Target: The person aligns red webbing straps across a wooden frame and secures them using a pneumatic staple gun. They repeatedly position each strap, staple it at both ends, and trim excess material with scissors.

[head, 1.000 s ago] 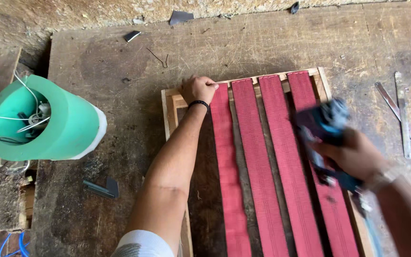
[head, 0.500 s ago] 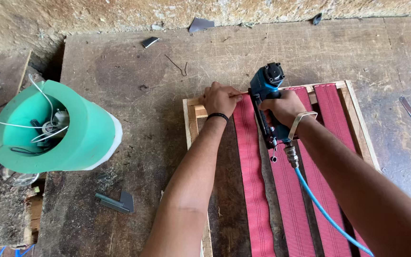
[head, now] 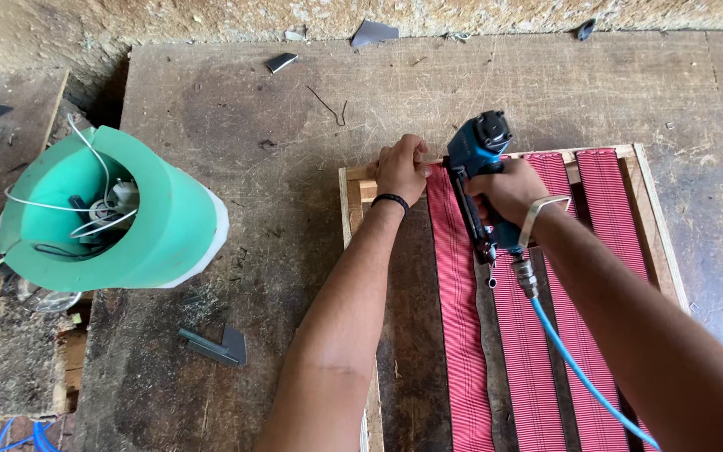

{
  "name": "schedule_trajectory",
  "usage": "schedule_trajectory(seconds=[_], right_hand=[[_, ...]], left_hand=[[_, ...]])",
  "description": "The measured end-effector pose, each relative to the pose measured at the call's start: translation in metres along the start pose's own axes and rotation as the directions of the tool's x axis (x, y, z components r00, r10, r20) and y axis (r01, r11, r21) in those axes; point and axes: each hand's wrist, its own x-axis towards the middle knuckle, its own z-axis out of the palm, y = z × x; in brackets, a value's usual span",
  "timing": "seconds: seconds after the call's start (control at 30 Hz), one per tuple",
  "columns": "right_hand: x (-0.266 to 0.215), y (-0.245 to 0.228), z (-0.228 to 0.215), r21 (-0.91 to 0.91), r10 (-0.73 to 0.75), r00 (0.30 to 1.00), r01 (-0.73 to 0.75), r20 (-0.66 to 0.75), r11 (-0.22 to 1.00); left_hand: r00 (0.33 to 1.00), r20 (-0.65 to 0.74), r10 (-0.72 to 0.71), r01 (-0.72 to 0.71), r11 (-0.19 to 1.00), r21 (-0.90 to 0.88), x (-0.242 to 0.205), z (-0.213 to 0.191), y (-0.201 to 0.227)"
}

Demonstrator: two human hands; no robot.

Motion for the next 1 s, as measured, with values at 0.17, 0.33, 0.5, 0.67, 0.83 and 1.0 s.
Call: schedule_trajectory(seconds=[0.17, 0.33, 0.5, 0.67, 0.83, 1.0], right_hand=[[-0.006, 0.000, 0.006, -0.038, -0.062, 0.998, 0.062, 0.000, 0.997], [-0.008, -0.006, 0.012, -0.019, -0.058, 0.998, 0.059, 0.021, 0.998], [-0.012, -0.008, 0.020, -0.092, -0.021, 1.000, 0.022, 0.015, 0.995], [-0.013, -0.012, 0.026, -0.113, -0.056, 0.998, 0.058, 0.020, 0.992], [-0.033, -0.002, 0.007, -0.100, -0.078, 0.997, 0.076, -0.025, 0.992], [-0.084, 0.069, -0.039, -0.411, -0.058, 0.978, -0.030, -0.199, 0.911]], left_hand=[[0.996, -0.052, 0.078, -0.084, 0.989, -0.121, 0.004, 0.013, -0.022], [0.995, -0.091, 0.030, -0.058, 0.943, -0.329, 0.013, 0.005, -0.029], [0.998, 0.010, -0.066, 0.060, 0.828, -0.557, 0.012, -0.004, -0.032], [0.995, 0.069, -0.076, 0.103, 0.742, -0.662, 0.017, -0.002, -0.041], [0.999, -0.045, 0.017, -0.041, 0.792, -0.609, 0.027, 0.009, -0.048], [0.994, 0.056, -0.095, 0.106, 0.688, -0.718, 0.020, 0.004, -0.061]])
